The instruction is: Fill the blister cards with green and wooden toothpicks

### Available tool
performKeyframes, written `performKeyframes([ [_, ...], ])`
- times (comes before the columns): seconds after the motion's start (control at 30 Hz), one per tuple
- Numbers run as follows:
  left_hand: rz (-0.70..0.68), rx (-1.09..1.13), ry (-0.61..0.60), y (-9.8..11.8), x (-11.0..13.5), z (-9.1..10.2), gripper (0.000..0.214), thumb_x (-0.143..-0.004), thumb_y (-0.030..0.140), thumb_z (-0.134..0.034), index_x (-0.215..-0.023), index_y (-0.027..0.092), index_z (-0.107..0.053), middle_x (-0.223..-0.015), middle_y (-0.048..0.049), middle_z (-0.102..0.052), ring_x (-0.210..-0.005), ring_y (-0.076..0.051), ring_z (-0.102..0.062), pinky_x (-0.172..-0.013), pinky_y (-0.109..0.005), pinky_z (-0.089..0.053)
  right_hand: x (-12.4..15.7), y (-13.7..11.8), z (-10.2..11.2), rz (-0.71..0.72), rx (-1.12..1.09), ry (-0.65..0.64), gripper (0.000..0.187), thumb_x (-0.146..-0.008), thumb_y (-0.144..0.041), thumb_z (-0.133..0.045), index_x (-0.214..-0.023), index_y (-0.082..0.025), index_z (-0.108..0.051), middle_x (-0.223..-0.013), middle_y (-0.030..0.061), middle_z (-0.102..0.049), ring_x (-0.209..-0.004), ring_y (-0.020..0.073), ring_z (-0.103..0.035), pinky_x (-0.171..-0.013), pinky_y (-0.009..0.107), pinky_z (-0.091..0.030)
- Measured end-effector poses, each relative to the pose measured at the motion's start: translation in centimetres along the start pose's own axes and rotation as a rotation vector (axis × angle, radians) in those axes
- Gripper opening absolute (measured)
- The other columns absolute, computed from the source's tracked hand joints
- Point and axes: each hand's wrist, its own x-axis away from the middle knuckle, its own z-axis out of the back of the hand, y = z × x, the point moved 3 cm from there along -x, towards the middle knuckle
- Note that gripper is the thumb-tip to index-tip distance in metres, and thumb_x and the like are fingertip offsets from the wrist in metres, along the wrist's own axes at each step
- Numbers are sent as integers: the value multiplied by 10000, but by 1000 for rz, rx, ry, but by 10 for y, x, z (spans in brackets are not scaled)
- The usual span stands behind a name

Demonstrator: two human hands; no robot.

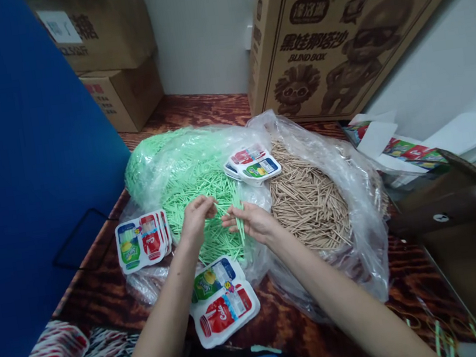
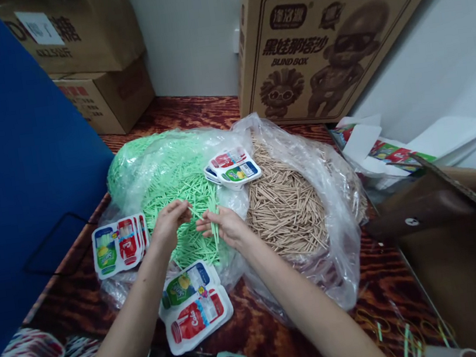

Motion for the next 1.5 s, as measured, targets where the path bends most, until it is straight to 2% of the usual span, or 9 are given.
performKeyframes([
  [0.13, -51, -143, -32, -9, 12, -14, 184, -674, 314, -716, -605, 163, -638, -596, 23, -542, -579, -114, -497, -586, -238, -390, 3, 7, -5, -98, -81, -55, 74, -848, -169, -603, -796, -142, -558, -599, 3, -626, -527, 111, -604, -555, 230, -514],
  [0.3, -215, -296, 30, 1, 27, -11, 374, -824, 348, -593, -1172, 210, -603, -1141, -81, -622, -909, -185, -600, -752, -288, -464, 28, 19, -3, -168, -66, -194, 130, -782, -189, -691, -845, -129, -595, -610, -25, -597, -478, 70, -529, -481, 184, -460],
  [0.37, -278, -333, -103, 6, 38, -17, 385, -865, 331, -539, -1231, 217, -573, -1274, -97, -575, -1033, -209, -590, -843, -318, -464, 38, 29, -4, -205, -8, -260, 175, -758, -231, -717, -831, -133, -592, -625, -16, -605, -490, 79, -533, -483, 201, -457],
  [0.53, -206, -426, -437, 4, 75, -35, 276, -881, 302, -511, -1072, 213, -690, -1011, -71, -716, -943, -222, -649, -881, -337, -467, 62, 46, -7, -190, 98, -204, 289, -670, -302, -776, -738, -154, -536, -559, -40, -554, -480, 82, -503, -493, 210, -424],
  [0.63, -197, -338, -319, 1, 90, -23, 368, -904, 317, -488, -1247, 210, -571, -1157, -90, -665, -1031, -215, -627, -910, -342, -466, 88, 49, -3, 28, 247, -53, 234, -760, -345, -694, -800, -171, -543, -626, -38, -557, -516, 83, -488, -519, 215, -407],
  [0.73, -153, -267, -92, -8, 102, 2, 357, -894, 345, -515, -1204, 180, -576, -1148, -101, -662, -1025, -218, -633, -902, -345, -479, 120, 61, 6, 301, 506, 149, 130, -902, -323, -521, -898, -198, -554, -767, -7, -592, -695, 125, -555, -675, 254, -443],
  [0.9, -75, -410, -4, -30, 125, 33, 272, -873, 352, -539, -1048, 173, -646, -1012, -75, -702, -946, -216, -651, -840, -336, -499, 142, 104, 20, 431, 702, 338, 152, -929, -267, -458, -1044, -212, -539, -864, 21, -617, -865, 175, -586, -829, 304, -423],
  [1.23, -437, -1030, -41, -36, 148, 47, 230, -892, 279, -500, -1046, 173, -633, -1036, -109, -650, -1006, -267, -578, -889, -404, -442, 137, 112, 26, 508, 747, 323, 181, -928, -248, -458, -848, -202, -614, -852, 36, -620, -864, 182, -581, -818, 299, -424],
  [1.5, -297, -1194, -64, -47, 139, 51, 323, -815, 386, -578, -1069, 189, -620, -973, -104, -607, -952, -296, -555, -819, -411, -441, 138, 96, 23, 499, 657, 277, 190, -926, -261, -473, -895, -201, -650, -876, 41, -670, -863, 180, -625, -793, 288, -483],
])
